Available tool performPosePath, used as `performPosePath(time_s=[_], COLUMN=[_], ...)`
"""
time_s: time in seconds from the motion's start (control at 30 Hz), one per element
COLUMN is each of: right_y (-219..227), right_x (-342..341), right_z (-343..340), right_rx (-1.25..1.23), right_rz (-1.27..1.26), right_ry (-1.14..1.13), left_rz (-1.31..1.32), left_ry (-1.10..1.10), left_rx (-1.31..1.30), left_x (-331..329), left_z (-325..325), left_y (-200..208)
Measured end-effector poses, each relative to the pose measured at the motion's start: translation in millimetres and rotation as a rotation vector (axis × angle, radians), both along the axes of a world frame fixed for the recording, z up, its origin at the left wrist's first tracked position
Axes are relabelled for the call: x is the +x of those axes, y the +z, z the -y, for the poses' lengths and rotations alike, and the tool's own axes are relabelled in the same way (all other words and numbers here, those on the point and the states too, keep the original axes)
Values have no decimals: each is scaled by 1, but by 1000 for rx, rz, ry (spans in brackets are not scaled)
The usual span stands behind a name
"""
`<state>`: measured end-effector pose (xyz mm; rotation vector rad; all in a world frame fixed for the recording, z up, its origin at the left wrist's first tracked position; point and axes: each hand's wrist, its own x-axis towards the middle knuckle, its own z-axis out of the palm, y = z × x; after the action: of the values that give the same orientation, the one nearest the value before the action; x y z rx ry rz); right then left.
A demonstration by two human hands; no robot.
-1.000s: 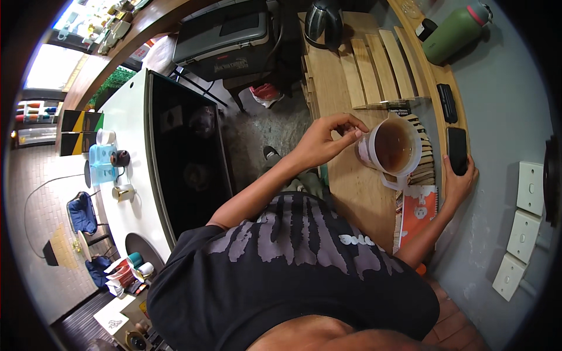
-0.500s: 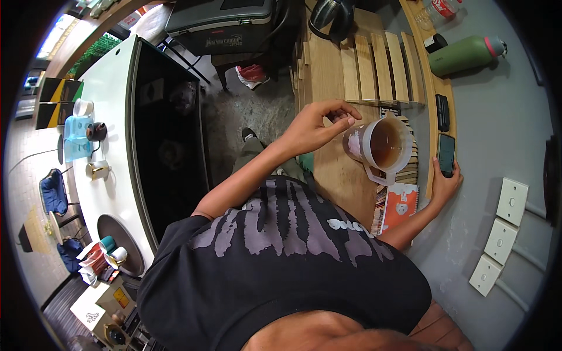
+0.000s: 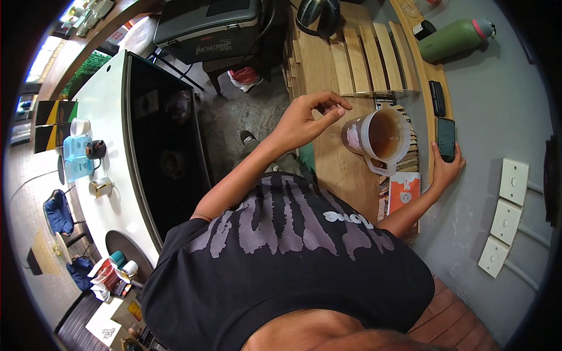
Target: The person prepares a drink by pouring hot water from a kettle into a small pot, and then pouring the liquid into a cup while stirring it with a spoon.
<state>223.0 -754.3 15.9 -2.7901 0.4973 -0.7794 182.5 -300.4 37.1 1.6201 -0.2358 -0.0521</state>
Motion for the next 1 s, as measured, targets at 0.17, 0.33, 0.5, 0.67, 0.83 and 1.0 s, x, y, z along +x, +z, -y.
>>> performPosePath(time_s=[0.17, 0.33, 0.5, 0.67, 0.83, 1.0], right_y=[-1, -1, -15, -15, -15, -23], right_x=[0, 2, 3, 3, 1, -2], right_z=[3, 2, 21, 16, 5, 8], right_rx=[-25, -12, -119, -124, -111, -124], right_rz=[9, -17, -44, -92, -105, -125], right_ry=[-1, -18, -16, -49, -64, -66], left_rz=[16, 4, -13, -13, -51, -45], left_ry=[-10, 5, 16, 36, 86, 101], left_rx=[-36, -22, -19, -32, -26, -40], left_x=[1, 1, 0, 3, 4, 5], left_z=[0, -4, -8, -17, -32, -51], left_y=[-1, -5, -5, -6, -9, -13])
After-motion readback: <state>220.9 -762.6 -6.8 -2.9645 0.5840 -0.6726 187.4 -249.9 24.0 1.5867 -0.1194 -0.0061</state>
